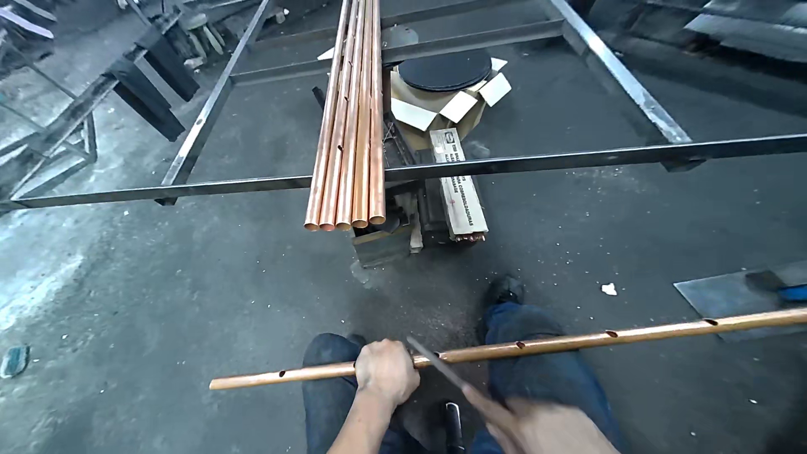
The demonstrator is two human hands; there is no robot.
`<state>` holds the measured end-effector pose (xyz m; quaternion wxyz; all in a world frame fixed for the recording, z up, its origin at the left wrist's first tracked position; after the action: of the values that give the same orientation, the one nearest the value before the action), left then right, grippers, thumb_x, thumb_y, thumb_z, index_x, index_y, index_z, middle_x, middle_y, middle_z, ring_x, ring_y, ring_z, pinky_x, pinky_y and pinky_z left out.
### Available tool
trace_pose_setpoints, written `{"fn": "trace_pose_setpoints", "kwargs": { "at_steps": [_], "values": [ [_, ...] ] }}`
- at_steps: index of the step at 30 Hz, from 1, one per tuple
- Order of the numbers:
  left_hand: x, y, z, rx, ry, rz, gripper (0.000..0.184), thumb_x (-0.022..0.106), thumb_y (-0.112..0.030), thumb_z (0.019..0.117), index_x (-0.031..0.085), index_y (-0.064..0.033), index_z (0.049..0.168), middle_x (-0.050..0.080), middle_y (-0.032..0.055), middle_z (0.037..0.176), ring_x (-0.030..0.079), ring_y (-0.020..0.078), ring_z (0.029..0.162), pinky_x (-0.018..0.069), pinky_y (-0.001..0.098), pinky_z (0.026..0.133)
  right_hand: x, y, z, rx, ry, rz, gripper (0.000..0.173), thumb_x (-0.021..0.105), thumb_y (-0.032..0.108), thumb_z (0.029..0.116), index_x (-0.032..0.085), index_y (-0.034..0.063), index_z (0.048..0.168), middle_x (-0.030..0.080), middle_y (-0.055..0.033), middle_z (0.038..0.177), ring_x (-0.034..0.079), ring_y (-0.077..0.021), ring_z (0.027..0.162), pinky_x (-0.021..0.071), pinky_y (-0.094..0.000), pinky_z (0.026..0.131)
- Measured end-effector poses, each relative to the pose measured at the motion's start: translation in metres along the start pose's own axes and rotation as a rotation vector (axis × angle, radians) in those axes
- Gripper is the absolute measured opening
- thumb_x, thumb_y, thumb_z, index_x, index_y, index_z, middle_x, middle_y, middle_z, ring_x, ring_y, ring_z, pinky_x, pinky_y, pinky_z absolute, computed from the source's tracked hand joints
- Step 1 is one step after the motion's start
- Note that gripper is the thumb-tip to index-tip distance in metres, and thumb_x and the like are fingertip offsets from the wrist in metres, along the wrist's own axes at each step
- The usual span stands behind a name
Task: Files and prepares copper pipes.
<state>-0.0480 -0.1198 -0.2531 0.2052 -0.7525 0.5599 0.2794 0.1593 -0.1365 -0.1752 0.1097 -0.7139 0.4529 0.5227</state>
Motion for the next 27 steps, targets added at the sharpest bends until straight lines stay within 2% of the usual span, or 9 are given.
{"fn": "trace_pose_setpoints", "kwargs": {
  "at_steps": [3,7,11,13,17,21,23,25,27],
  "values": [
    [0.003,0.000,0.000,-0.009,0.001,-0.014,0.036,0.062,-0.044,0.0873,0.072,-0.0117,0.101,0.075,0.0099,0.107,0.073,0.0309,0.103,0.0580,0.0574,0.083,0.002,0.000,-0.012,0.018,0.039,0.015,0.048,0.041,0.034,0.1079,0.049,0.0301,0.155,0.072,-0.0187,0.092,0.071,-0.0404,0.077,0.0556,-0.0580,0.063],
    [0.004,-0.002,0.003,0.002,-0.026,0.002,0.035,0.060,-0.044,0.0893,0.073,-0.0150,0.104,0.076,0.0086,0.107,0.073,0.0310,0.103,0.0581,0.0575,0.083,0.001,-0.001,0.047,0.098,0.138,-0.052,0.048,0.042,0.036,0.1065,0.049,0.0346,0.154,0.074,-0.0160,0.093,0.073,-0.0401,0.087,0.0565,-0.0596,0.072],
    [0.004,-0.001,0.002,0.000,-0.029,-0.002,0.036,0.060,-0.043,0.0900,0.073,-0.0131,0.105,0.076,0.0093,0.108,0.073,0.0312,0.105,0.0579,0.0567,0.084,-0.007,0.010,-0.009,0.047,0.069,0.015,0.048,0.041,0.033,0.1082,0.049,0.0286,0.155,0.072,-0.0206,0.093,0.071,-0.0425,0.076,0.0552,-0.0597,0.062],
    [0.009,-0.001,0.001,-0.008,-0.043,-0.003,0.037,0.059,-0.043,0.0911,0.072,-0.0134,0.109,0.076,0.0094,0.109,0.073,0.0319,0.105,0.0579,0.0572,0.085,-0.003,0.009,0.003,0.061,0.077,0.001,0.048,0.041,0.034,0.1076,0.050,0.0296,0.154,0.072,-0.0182,0.089,0.071,-0.0410,0.077,0.0551,-0.0586,0.063],
    [0.012,-0.003,0.001,-0.010,-0.107,0.024,0.039,0.048,-0.045,0.0996,0.069,-0.0160,0.115,0.076,0.0097,0.107,0.074,0.0313,0.103,0.0588,0.0551,0.083,-0.004,0.010,0.062,0.161,0.280,-0.054,0.049,0.039,0.035,0.1078,0.044,0.0317,0.156,0.074,-0.0165,0.106,0.072,-0.0398,0.101,0.0557,-0.0600,0.085],
    [0.014,0.000,0.002,-0.016,-0.133,-0.010,0.035,0.057,-0.038,0.0921,0.069,-0.0149,0.115,0.077,0.0088,0.105,0.074,0.0302,0.101,0.0584,0.0548,0.082,-0.009,0.019,0.000,0.079,0.143,0.004,0.049,0.039,0.033,0.1083,0.047,0.0270,0.157,0.072,-0.0211,0.093,0.070,-0.0434,0.078,0.0550,-0.0598,0.063],
    [0.015,0.000,0.002,-0.011,-0.149,0.001,0.035,0.053,-0.040,0.0953,0.069,-0.0156,0.115,0.077,0.0087,0.104,0.075,0.0299,0.101,0.0584,0.0543,0.082,-0.004,0.016,0.025,0.128,0.154,0.007,0.049,0.041,0.033,0.1071,0.048,0.0275,0.155,0.073,-0.0195,0.092,0.072,-0.0427,0.083,0.0556,-0.0605,0.068],
    [0.018,-0.001,0.004,0.007,-0.233,0.018,0.041,0.041,-0.044,0.1042,0.069,-0.0168,0.115,0.077,0.0087,0.100,0.076,0.0294,0.098,0.0592,0.0524,0.082,-0.005,0.011,0.070,0.202,0.285,-0.034,0.048,0.042,0.035,0.1064,0.048,0.0295,0.154,0.074,-0.0174,0.105,0.072,-0.0403,0.100,0.0559,-0.0614,0.082],
    [0.021,0.004,0.002,0.024,-0.305,0.027,0.043,0.040,-0.049,0.1052,0.069,-0.0186,0.115,0.078,0.0072,0.096,0.076,0.0278,0.095,0.0595,0.0505,0.082,-0.011,0.007,0.077,0.209,0.327,-0.023,0.048,0.043,0.038,0.1059,0.050,0.0326,0.152,0.074,-0.0160,0.112,0.070,-0.0393,0.107,0.0539,-0.0622,0.088]
  ]
}}
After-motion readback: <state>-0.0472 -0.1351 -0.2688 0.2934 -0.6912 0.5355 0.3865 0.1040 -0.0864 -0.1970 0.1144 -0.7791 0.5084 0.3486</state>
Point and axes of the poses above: each hand's wrist, its own z-axis towards the middle knuckle, its own x-axis out of the palm, y = z × x, the point moved 5 cm from there along z, towards the middle knuckle
